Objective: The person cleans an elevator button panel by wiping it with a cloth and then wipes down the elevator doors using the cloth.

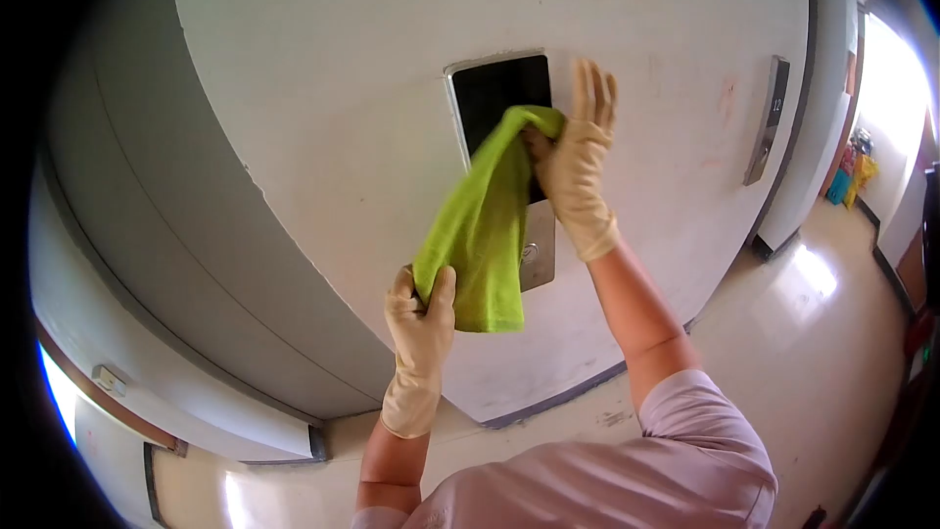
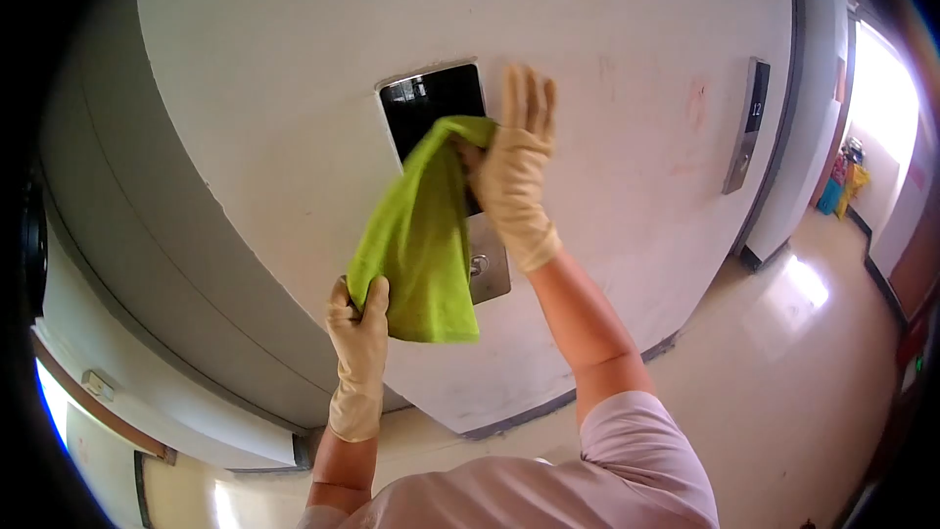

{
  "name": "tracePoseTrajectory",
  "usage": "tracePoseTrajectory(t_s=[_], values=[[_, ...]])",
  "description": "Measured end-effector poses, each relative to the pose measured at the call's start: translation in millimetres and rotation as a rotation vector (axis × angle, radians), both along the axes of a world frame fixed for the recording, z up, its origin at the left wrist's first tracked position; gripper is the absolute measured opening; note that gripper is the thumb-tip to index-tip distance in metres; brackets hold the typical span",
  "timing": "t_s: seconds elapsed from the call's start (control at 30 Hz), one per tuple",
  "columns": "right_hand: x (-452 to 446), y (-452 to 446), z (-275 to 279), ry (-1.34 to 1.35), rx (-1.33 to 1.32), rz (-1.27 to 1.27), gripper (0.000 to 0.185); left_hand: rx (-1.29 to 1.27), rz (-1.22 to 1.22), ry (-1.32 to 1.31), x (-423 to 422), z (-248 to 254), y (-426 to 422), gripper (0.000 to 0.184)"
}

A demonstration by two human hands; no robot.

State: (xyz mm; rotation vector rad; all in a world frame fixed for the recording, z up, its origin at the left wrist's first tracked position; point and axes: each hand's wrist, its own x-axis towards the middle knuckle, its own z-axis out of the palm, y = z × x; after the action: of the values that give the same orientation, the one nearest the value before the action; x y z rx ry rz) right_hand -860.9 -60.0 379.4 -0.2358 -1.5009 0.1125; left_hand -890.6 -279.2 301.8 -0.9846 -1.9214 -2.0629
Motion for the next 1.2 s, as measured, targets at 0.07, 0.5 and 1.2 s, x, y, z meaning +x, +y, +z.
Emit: tracePoseTrajectory(t_s=[0.07,0.5,1.2], values=[[18.2,6.3,-20.2,-0.051,-0.052,0.010,0.077,0.036,0.002,0.041,5.4,-1.3,1.3,0.013],[185.0,-79.9,-277.5,-0.810,-1.107,0.353,0.051,-0.395,-0.789,-0.802,31.1,-94.3,59.8,0.013],[223.6,139.4,-241.1,0.167,-1.296,1.634,0.032,-0.357,-0.563,-0.973,83.8,-168.9,108.8,0.040]])
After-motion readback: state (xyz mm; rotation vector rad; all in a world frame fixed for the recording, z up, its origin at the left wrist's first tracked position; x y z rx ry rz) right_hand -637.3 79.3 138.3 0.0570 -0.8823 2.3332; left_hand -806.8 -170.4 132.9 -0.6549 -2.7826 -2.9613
